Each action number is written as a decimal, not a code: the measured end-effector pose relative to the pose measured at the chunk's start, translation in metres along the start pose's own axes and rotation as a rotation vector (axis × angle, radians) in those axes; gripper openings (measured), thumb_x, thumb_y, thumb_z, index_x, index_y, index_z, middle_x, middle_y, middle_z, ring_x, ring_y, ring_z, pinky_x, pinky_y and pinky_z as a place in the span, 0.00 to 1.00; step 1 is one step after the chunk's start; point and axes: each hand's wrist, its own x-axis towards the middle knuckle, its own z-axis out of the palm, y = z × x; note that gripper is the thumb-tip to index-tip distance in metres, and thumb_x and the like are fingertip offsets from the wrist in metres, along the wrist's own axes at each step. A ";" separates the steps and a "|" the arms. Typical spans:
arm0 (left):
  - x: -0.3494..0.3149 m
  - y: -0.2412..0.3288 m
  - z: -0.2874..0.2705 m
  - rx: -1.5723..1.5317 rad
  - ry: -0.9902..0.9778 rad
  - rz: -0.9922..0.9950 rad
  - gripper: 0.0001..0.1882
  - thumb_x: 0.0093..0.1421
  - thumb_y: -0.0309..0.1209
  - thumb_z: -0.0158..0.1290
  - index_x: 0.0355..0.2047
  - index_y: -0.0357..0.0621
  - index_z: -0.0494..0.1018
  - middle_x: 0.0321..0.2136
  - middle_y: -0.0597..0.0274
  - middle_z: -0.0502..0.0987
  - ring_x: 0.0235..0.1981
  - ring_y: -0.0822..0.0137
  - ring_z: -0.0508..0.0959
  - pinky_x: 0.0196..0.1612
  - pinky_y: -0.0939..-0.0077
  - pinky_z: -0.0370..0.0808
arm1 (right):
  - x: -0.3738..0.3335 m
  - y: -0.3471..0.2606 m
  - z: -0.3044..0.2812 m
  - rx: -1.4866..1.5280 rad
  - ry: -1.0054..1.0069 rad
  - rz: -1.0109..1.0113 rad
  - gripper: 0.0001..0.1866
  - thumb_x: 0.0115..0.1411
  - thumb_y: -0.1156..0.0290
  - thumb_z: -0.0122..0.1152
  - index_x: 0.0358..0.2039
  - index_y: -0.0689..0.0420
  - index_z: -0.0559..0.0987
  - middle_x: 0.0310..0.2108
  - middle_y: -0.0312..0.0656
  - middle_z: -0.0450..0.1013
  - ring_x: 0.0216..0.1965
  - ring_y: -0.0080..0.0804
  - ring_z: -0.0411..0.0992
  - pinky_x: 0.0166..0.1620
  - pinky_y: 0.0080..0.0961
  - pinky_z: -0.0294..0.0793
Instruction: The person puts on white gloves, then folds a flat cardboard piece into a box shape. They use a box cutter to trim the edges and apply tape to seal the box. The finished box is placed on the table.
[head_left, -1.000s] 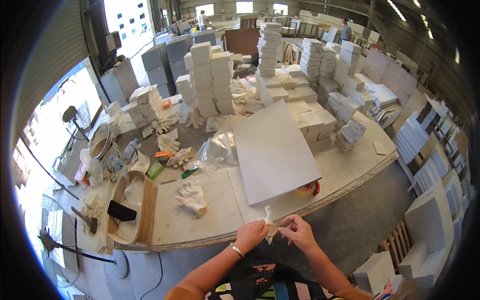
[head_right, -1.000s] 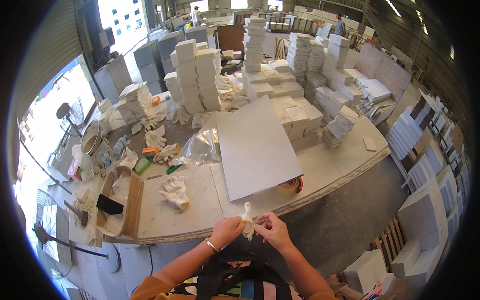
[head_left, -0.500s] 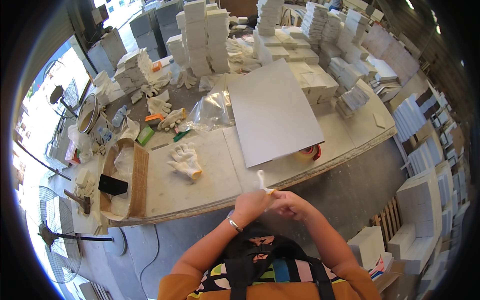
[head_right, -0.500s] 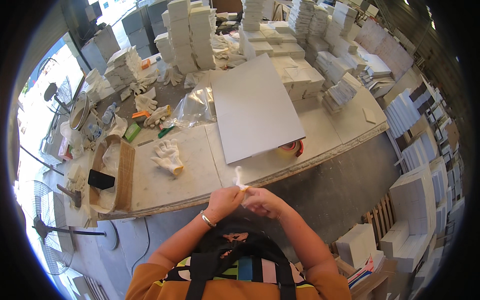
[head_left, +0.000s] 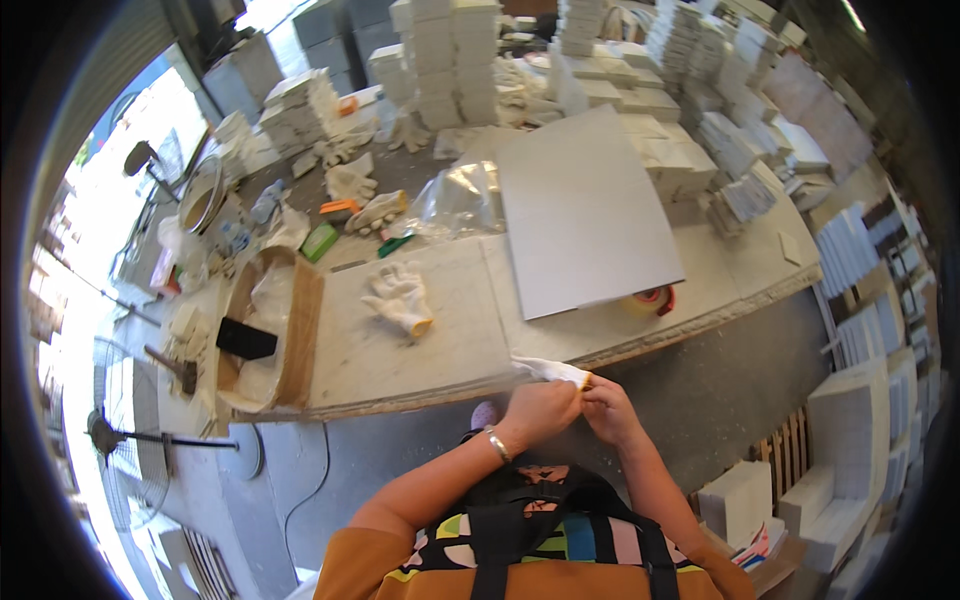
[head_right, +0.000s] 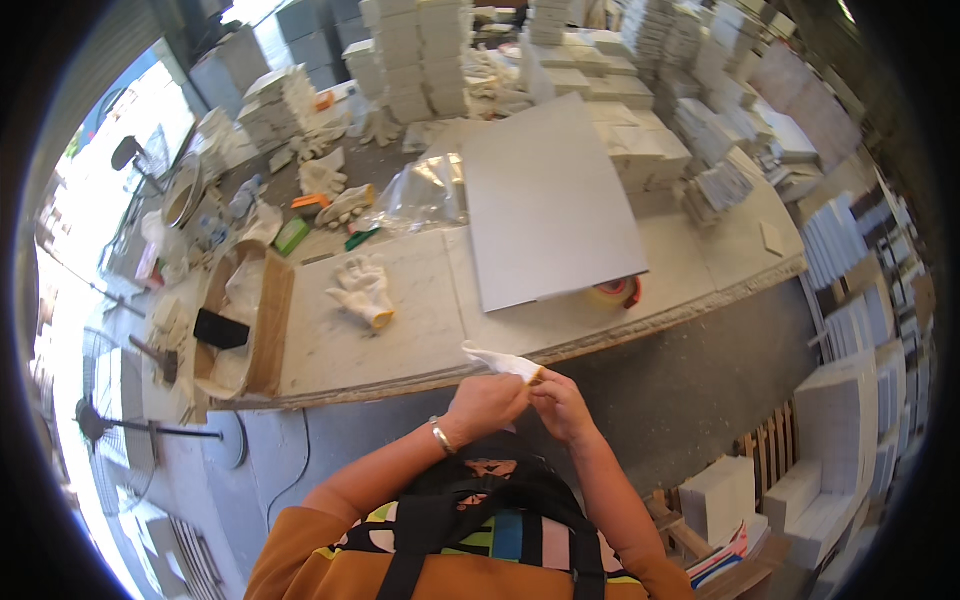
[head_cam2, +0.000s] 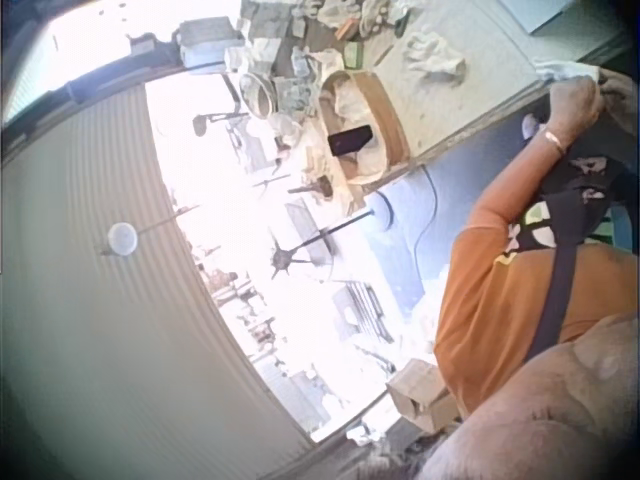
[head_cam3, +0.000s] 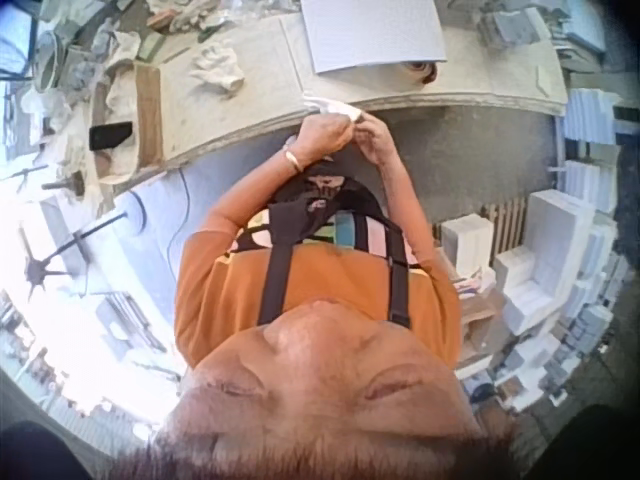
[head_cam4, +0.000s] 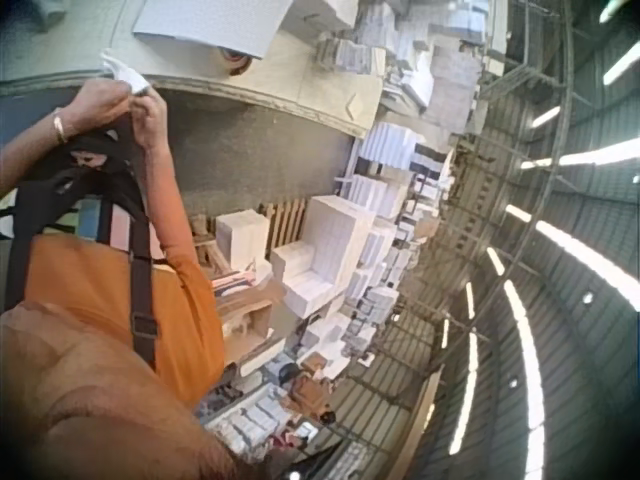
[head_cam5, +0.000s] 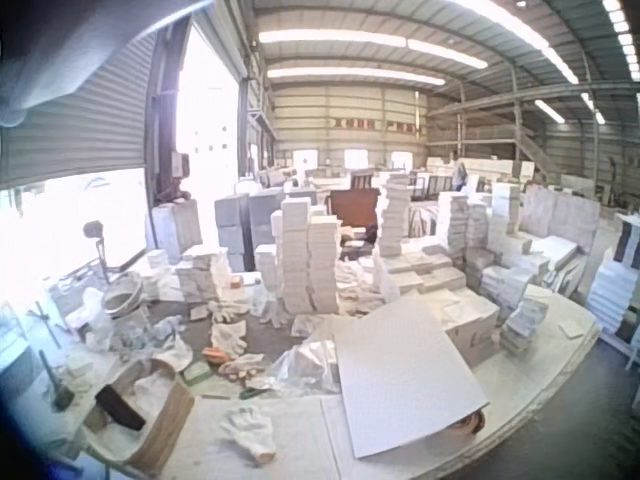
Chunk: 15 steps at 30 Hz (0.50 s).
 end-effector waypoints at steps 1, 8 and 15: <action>0.006 0.004 -0.001 -0.041 0.037 -0.004 0.12 0.59 0.37 0.51 0.22 0.45 0.70 0.19 0.55 0.74 0.21 0.49 0.75 0.23 0.56 0.71 | 0.001 0.007 -0.010 -0.045 0.002 -0.035 0.20 0.57 0.77 0.49 0.50 0.68 0.74 0.46 0.43 0.75 0.48 0.30 0.73 0.53 0.23 0.70; 0.030 0.017 -0.007 -0.152 0.099 -0.071 0.13 0.60 0.38 0.50 0.22 0.45 0.71 0.21 0.57 0.75 0.24 0.51 0.77 0.26 0.59 0.72 | -0.022 -0.031 0.002 -1.126 0.083 -0.278 0.09 0.62 0.69 0.56 0.36 0.62 0.78 0.28 0.37 0.77 0.30 0.25 0.74 0.34 0.22 0.70; 0.032 0.004 0.005 -0.315 0.042 -0.295 0.14 0.61 0.41 0.48 0.25 0.48 0.75 0.23 0.56 0.77 0.29 0.51 0.78 0.33 0.58 0.73 | -0.010 -0.067 0.033 -2.016 -0.277 -0.193 0.06 0.51 0.80 0.53 0.29 0.63 0.78 0.27 0.56 0.75 0.31 0.56 0.74 0.34 0.40 0.74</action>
